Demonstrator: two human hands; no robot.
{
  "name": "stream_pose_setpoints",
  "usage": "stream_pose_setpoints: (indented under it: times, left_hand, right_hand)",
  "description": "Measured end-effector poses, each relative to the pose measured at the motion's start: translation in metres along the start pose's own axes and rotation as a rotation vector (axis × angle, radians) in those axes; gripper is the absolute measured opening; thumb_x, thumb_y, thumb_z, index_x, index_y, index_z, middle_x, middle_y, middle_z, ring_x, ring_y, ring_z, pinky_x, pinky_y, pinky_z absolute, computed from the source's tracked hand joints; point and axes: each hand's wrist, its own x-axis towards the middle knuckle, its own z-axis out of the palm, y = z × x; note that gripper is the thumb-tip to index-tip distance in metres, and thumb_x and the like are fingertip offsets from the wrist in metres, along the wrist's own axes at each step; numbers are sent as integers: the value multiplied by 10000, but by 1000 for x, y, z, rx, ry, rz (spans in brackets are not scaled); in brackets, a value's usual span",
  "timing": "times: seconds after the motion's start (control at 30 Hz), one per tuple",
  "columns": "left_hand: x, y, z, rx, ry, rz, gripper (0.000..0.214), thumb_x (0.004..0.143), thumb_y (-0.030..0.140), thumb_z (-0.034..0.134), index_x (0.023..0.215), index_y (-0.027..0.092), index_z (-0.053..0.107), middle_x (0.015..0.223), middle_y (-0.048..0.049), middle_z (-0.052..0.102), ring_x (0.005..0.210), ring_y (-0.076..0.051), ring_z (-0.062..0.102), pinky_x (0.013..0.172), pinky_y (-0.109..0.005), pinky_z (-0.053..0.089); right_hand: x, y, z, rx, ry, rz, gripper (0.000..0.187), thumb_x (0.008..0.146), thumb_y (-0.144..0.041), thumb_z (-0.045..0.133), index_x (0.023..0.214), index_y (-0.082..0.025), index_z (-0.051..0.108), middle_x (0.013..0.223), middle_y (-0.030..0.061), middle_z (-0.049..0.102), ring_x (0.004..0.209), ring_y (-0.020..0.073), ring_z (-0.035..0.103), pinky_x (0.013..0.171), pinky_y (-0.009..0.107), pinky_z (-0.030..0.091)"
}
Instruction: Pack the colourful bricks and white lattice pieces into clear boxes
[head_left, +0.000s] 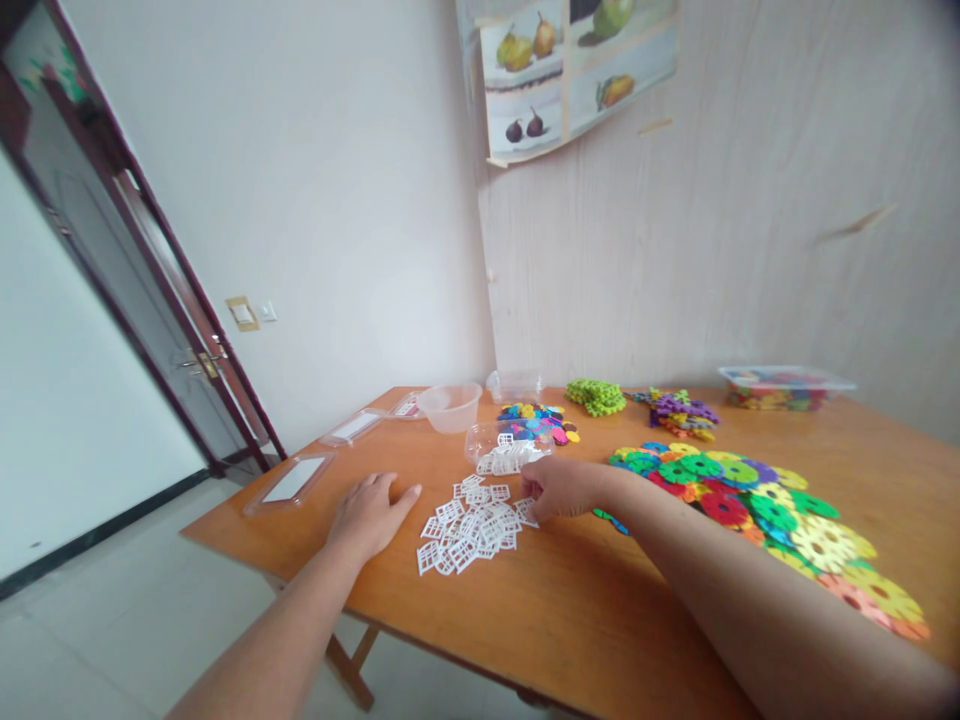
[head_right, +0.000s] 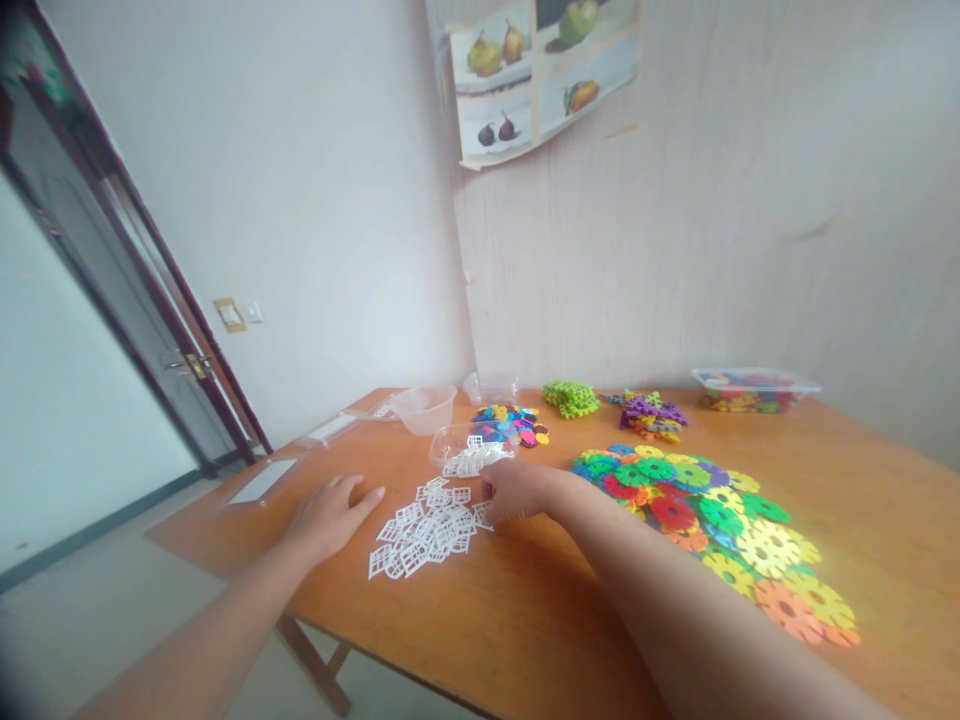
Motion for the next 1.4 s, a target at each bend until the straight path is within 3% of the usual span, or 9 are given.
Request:
stream_pose_setpoints:
  times: [0.13,0.33,0.5,0.6,0.7,0.8,0.9,1.03,1.4]
  left_hand:
    - [1,-2,3,-1,7,7,724,857,707,377,1292,164,579,1349,-155,589,1241,-316,545,1025,-402,392]
    - [1,-3,3,-4,10,12,724,859,708,377,1281,157,584,1343,-158,590,1235,-318,547,1017,-403,399]
    - [1,-2,2,0,8,21,709,860,699,386,1270,158,593,1335,-156,597,1231,-311,549,1023,-395,391]
    - [1,-1,2,-5,-2,6,705,859,702,384,1275,171,590,1350,-147,591,1240,-314,545,1036,-395,381]
    - [1,-1,2,-2,0,8,710,861,708,368,1279,175,584,1343,-144,597,1240,-320,547,1047,-405,375]
    - [1,-1,2,2,5,10,712,862,713,358,1279,181,581,1348,-143,592,1241,-322,546,1043,-411,381]
    - [0,-2,2,2,6,15,714,864,712,354,1278,177,580,1344,-145,592,1238,-319,548,1038,-408,386]
    - [1,-3,4,9,14,26,726,866,718,343,1271,166,581,1334,-149,597,1225,-319,552,1030,-416,393]
    - [2,-3,5,8,7,12,722,857,715,370,1273,165,584,1350,-151,590,1243,-319,544,1036,-410,390]
  right_hand:
    - [-2,-2,-3,21,24,8,241,636,-344,748,802,-204,644,789,15,676,684,162,579,537,232,365]
    - [-7,-5,-14,162,74,-26,163,779,-349,642,829,-197,608,761,1,656,637,119,584,523,209,411]
    - [0,-7,-19,485,340,43,192,827,-247,586,1001,-176,548,697,-5,622,567,111,597,504,206,466]
    - [3,-7,-22,484,449,91,278,850,-215,553,1121,-165,517,718,4,634,591,114,617,515,200,476]
    - [2,-6,-20,430,387,84,205,779,-218,633,973,-169,592,736,11,645,573,116,603,482,204,441]
    - [-3,-4,-14,313,167,11,190,671,-274,741,813,-191,646,722,3,665,610,142,610,498,222,425]
    - [-4,-2,-6,74,5,-36,272,627,-373,767,825,-220,662,809,4,691,718,177,617,541,242,414]
    - [-2,-1,1,-17,-1,7,287,619,-397,743,821,-222,639,840,4,679,722,178,596,534,246,379]
    - [-3,-7,-5,149,72,-15,161,624,-237,720,733,-194,610,678,-21,636,606,128,559,481,208,358]
